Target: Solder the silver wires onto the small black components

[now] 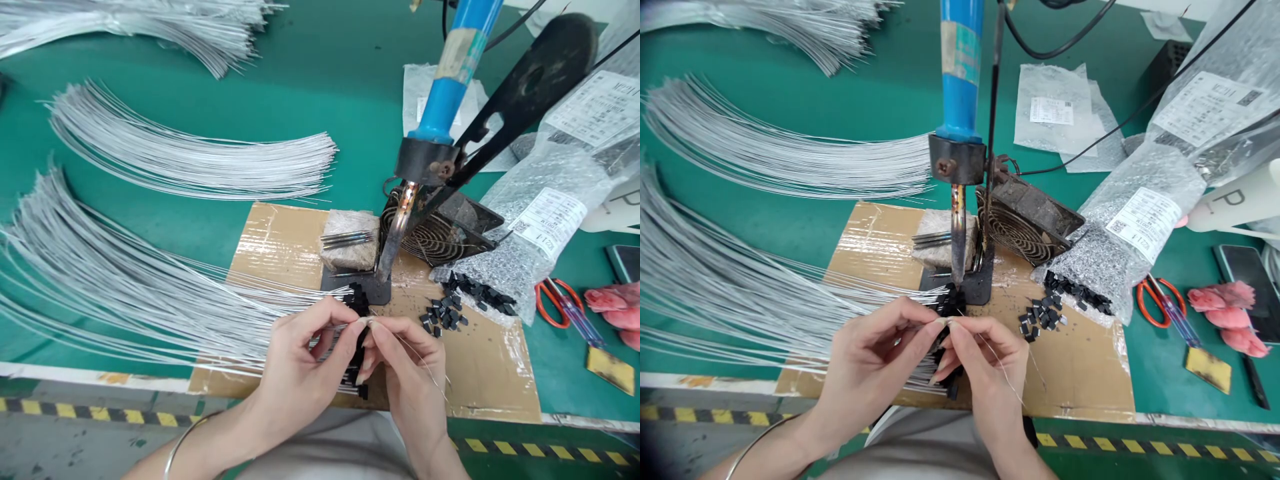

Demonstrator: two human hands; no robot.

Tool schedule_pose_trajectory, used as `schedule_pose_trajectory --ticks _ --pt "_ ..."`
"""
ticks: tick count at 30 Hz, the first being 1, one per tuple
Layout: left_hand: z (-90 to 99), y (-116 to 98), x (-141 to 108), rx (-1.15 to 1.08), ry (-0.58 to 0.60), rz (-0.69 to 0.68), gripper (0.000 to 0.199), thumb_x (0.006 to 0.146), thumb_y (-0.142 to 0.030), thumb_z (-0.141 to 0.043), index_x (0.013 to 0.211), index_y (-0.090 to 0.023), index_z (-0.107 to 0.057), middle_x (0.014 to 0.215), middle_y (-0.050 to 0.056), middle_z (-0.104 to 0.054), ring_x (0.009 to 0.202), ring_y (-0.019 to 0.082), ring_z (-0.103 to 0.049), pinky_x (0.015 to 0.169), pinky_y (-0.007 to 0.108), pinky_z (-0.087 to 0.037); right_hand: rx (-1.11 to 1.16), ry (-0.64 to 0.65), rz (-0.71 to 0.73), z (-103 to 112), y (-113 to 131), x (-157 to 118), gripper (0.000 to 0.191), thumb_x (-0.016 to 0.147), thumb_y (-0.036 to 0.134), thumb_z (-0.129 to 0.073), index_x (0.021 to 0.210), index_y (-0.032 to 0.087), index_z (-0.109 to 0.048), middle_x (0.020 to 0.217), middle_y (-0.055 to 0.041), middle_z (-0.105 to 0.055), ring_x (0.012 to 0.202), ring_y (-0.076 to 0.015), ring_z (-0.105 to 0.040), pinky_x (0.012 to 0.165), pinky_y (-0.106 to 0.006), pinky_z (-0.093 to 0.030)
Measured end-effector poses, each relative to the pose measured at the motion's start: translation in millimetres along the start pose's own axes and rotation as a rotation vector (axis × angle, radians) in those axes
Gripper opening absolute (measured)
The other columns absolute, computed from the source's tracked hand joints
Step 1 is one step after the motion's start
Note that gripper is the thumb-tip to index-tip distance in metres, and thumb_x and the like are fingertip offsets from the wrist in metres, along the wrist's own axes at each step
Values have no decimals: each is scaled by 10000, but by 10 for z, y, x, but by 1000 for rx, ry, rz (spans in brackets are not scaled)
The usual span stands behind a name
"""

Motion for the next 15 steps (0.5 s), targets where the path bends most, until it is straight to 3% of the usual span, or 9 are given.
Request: schedule_pose_trajectory --ticks 5,11,15 --pt "-5 -27 -15 11 12 -10 182 961 -159 -602 791 -189 -658 600 -46 -589 497 80 -452 458 197 -369 0 3 -17 5 18 -1 95 856 318 -840 837 225 -845 676 4 -758 481 -90 -668 474 -171 -604" --pt "21 -115 9 79 45 -54 178 923 -118 -617 764 -184 -666 562 -66 -527 476 69 -363 425 193 -279 34 73 -156 -8 -12 51 146 783 334 -890 762 204 -827 634 4 -734 448 -98 -640 416 -177 -578" --pt "9 -124 30 89 69 -51 186 931 -133 -606 762 -185 -666 567 -63 -522 484 72 -374 435 192 -296 32 116 -216 -16 -30 50 158 787 339 -888 743 203 -822 629 9 -730 442 -83 -627 426 -165 -580"
Point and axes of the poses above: each hand's wrist, its own x-axis towards the middle knuckle, its own z-axis out of the back of the hand, y = z × x, the point moved 10 cm from there along x, towards the middle knuckle
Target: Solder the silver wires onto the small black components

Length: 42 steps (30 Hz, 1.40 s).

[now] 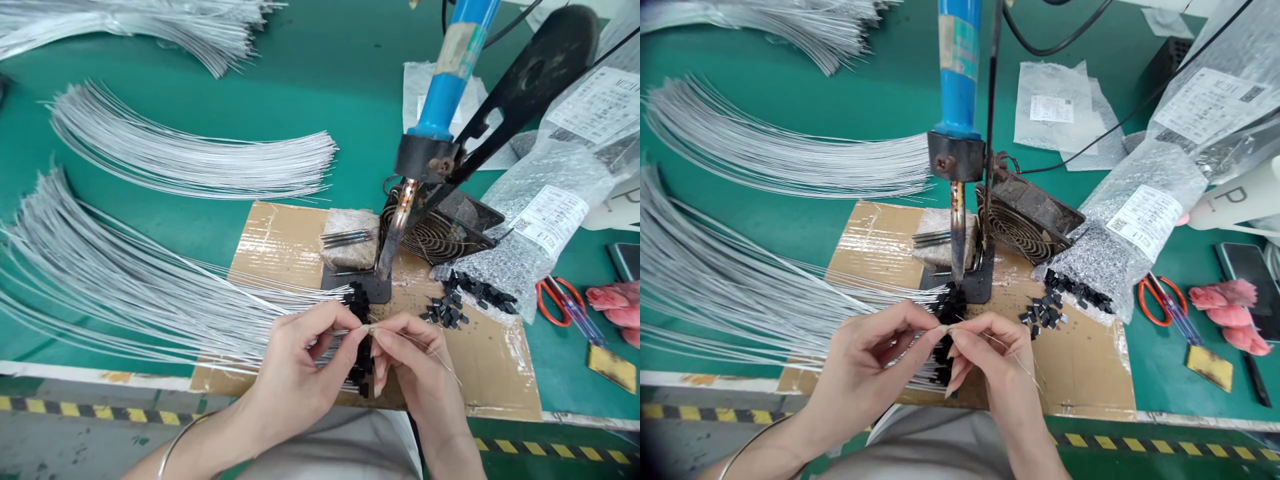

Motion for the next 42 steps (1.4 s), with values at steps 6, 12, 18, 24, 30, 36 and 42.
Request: schedule_pose_trajectory --ticks 6,12,18,24,30,36,42 --pt "-5 48 -25 15 -51 22 183 940 -139 -605 768 -183 -651 558 -71 -506 478 70 -355 422 192 -278 24 -27 46 9 -1 -4 156 808 350 -874 816 198 -842 659 4 -727 466 -80 -627 436 -163 -586" --pt "-14 53 -71 66 -103 -9 174 948 -137 -604 786 -186 -645 587 -62 -529 488 71 -371 437 192 -310 80 -53 70 -2 -43 7 109 828 300 -860 809 194 -842 646 14 -716 464 -61 -614 431 -127 -565" --pt "-33 76 -100 64 -131 -12 171 962 -141 -592 810 -190 -652 594 -57 -550 487 75 -393 446 190 -337 192 -88 105 -57 -102 17 151 766 334 -909 779 199 -844 608 26 -710 425 -40 -595 409 -93 -532" --pt "-21 98 -88 -26 -139 12 187 953 -144 -602 778 -193 -644 576 -60 -551 465 76 -404 431 195 -333 135 -35 136 -55 -73 -6 117 841 334 -851 871 221 -855 647 18 -717 491 -64 -629 461 -128 -582" --pt "-38 134 -93 -64 -109 52 186 959 -167 -600 780 -192 -642 574 -54 -552 459 83 -416 429 210 -331 63 3 184 -6 -23 -43 176 946 357 -737 1006 239 -853 773 -13 -747 594 -115 -678 543 -228 -652" --pt "-52 140 -114 -38 -111 39 176 963 -171 -608 795 -194 -657 592 -50 -568 470 84 -416 436 207 -344 62 -3 200 1 -23 -68 179 972 351 -708 994 250 -854 754 -10 -740 579 -114 -678 538 -226 -641" --pt "-54 125 -108 -27 -114 35 173 958 -167 -610 795 -189 -663 591 -50 -574 473 82 -399 438 207 -333 79 11 197 -6 -44 -64 187 977 352 -699 998 248 -853 766 -13 -742 583 -117 -680 550 -237 -645"
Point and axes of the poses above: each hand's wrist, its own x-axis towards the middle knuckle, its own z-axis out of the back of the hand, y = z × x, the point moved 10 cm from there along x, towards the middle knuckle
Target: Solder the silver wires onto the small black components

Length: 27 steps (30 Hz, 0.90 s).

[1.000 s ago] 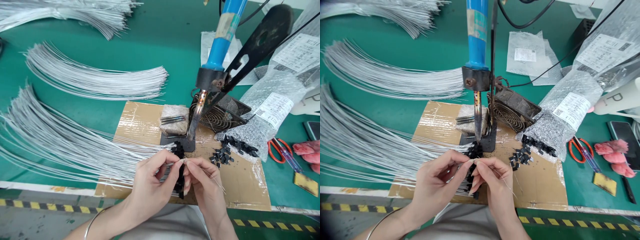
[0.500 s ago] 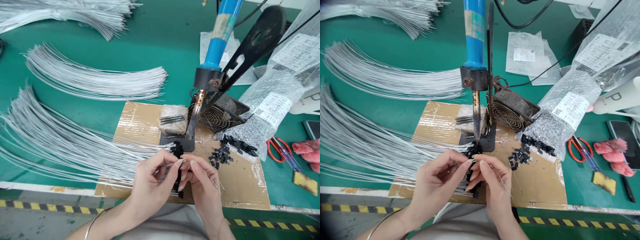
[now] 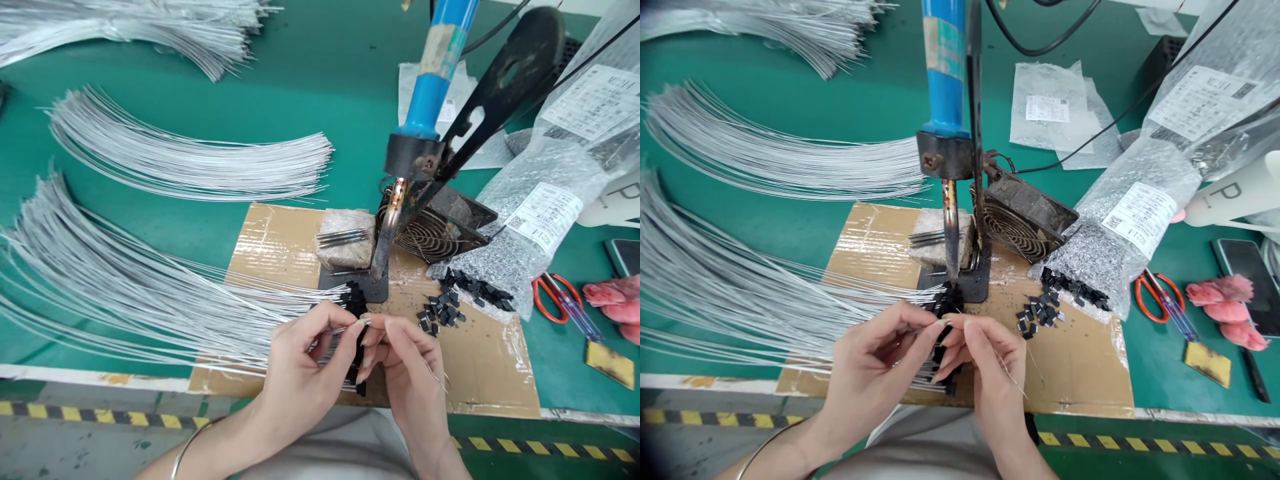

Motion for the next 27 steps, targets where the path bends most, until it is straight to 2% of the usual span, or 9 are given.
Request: schedule_pose_trajectory --ticks 4,6,8,11,13,15,19,24,27 --pt "11 1 20 -5 -4 17 174 951 -174 -612 785 -187 -662 580 -55 -564 470 77 -388 435 203 -322 1 6 12 -10 64 34 253 984 402 -667 1006 231 -854 793 -32 -757 616 -129 -686 554 -248 -653" --pt "29 34 27 -16 -10 45 167 944 -178 -619 783 -189 -661 587 -54 -564 477 76 -396 439 202 -321 -34 -39 68 87 203 47 351 990 471 -628 1006 204 -856 810 -58 -774 647 -149 -701 543 -254 -652" --pt "53 78 27 -50 -22 68 136 938 -184 -630 810 -199 -673 609 -52 -583 493 78 -425 451 199 -329 -120 -127 177 290 428 19 465 997 540 -575 971 175 -861 792 -82 -782 649 -164 -710 527 -255 -643" --pt "81 155 18 -107 -36 99 80 935 -190 -650 906 -232 -712 665 -48 -643 529 80 -477 476 188 -358 -344 -349 396 721 833 -169 528 1013 562 -527 882 176 -864 754 -92 -785 594 -174 -707 490 -266 -613" --pt "82 195 16 -116 -32 118 89 931 -191 -662 915 -252 -725 696 -47 -676 540 77 -491 481 183 -360 -579 -509 492 948 1036 -345 395 996 475 -618 854 192 -855 779 -78 -791 581 -166 -705 511 -267 -601" --pt "80 205 23 -116 -27 120 96 924 -193 -671 883 -258 -730 715 -46 -696 542 75 -497 476 184 -351 -861 -571 525 1002 1136 -446 196 926 360 -747 869 200 -844 769 -52 -778 566 -149 -691 529 -250 -585" --pt "62 190 49 -113 -11 121 101 909 -189 -678 861 -253 -738 715 -40 -708 548 81 -506 475 194 -349 -1236 -406 589 751 1117 -420 55 884 240 -776 922 216 -807 787 -21 -733 583 -131 -647 525 -233 -560" --pt "64 179 60 -111 -9 129 107 903 -188 -675 852 -248 -747 697 -39 -698 544 85 -498 480 203 -351 -1455 -233 642 545 1036 -334 57 901 188 -751 950 214 -764 788 3 -689 563 -104 -586 561 -243 -545" --pt "56 193 53 -108 4 147 105 903 -191 -677 839 -237 -746 689 -29 -691 556 93 -514 486 212 -353 -1513 -204 683 526 1017 -363 36 917 187 -743 938 209 -725 789 3 -678 564 -104 -588 556 -242 -541"
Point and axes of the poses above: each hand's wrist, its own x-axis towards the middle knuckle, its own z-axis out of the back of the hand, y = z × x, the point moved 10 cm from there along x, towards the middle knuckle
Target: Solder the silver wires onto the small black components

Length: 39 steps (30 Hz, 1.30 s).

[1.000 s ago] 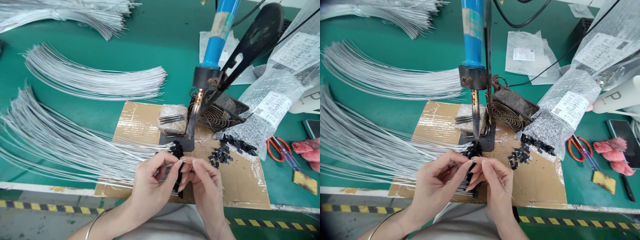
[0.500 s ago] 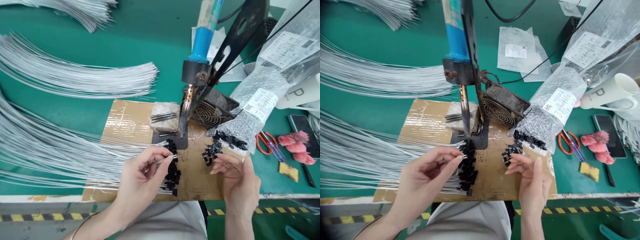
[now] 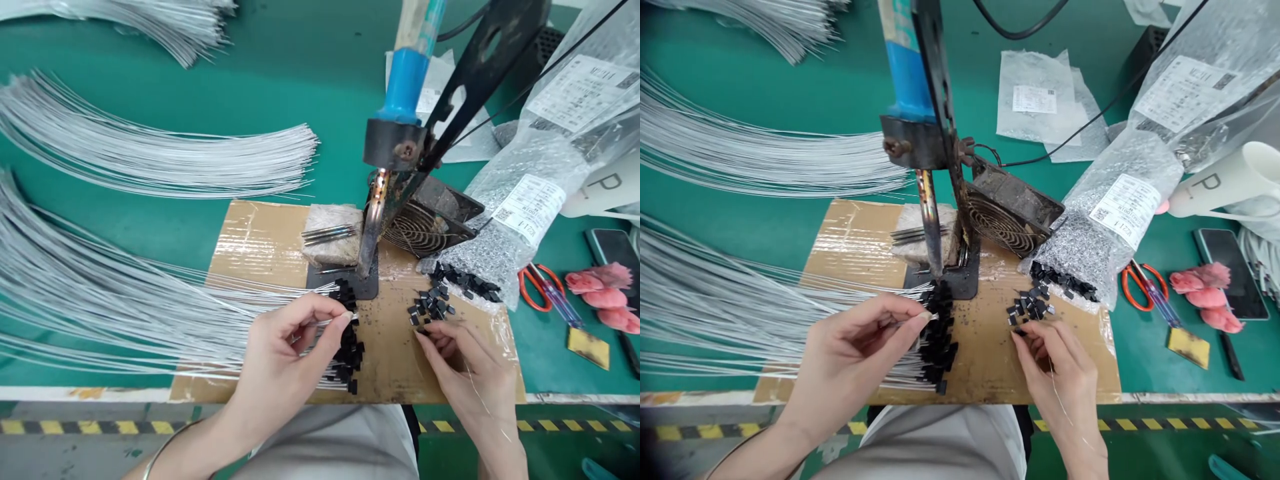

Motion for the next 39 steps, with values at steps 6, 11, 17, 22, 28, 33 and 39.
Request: schedule_pose_trajectory --ticks 6,11,17,22,28,33,39 --pt "-9 -11 0 24 4 0 115 916 -213 -666 823 -211 -733 670 -11 -666 564 107 -530 494 232 -360 152 -185 -200 91 -54 -172 78 897 228 -781 953 219 -727 918 -37 -788 701 -146 -746 692 -242 -614" --pt "9 -10 0 44 -1 7 117 924 -235 -659 830 -210 -723 682 -5 -668 589 115 -562 497 232 -364 503 -246 -401 -59 -31 -164 92 855 216 -830 927 233 -775 765 1 -787 637 -147 -768 643 -214 -648" --pt "-2 1 -7 39 29 43 116 920 -250 -665 834 -216 -736 789 22 -766 630 126 -636 501 222 -387 697 -170 -378 -256 264 64 97 913 205 -759 934 254 -839 688 11 -688 512 -96 -605 446 -206 -488" --pt "-45 -54 49 -100 81 61 118 887 -190 -676 789 -213 -738 816 21 -789 629 119 -656 562 200 -490 742 -37 -399 -463 424 144 126 948 232 -716 938 267 -836 731 6 -692 566 -110 -595 499 -232 -478" --pt "45 -68 122 -131 50 106 89 833 -178 -723 753 -211 -745 786 18 -784 640 125 -679 574 191 -530 623 -109 -382 -377 294 152 109 953 264 -717 957 271 -826 770 6 -695 585 -113 -593 526 -236 -480" --pt "192 -19 145 -90 -20 149 51 811 -199 -744 763 -206 -756 780 27 -783 641 134 -678 553 195 -512 491 -28 -313 -426 224 149 111 944 216 -711 974 249 -812 831 -11 -721 667 -129 -651 588 -240 -534" --pt "228 60 176 -72 -15 175 65 815 -225 -758 759 -194 -747 790 28 -784 618 112 -639 554 182 -490 438 61 -166 -541 401 195 149 937 140 -691 1019 227 -780 859 -11 -735 709 -122 -679 639 -233 -578"
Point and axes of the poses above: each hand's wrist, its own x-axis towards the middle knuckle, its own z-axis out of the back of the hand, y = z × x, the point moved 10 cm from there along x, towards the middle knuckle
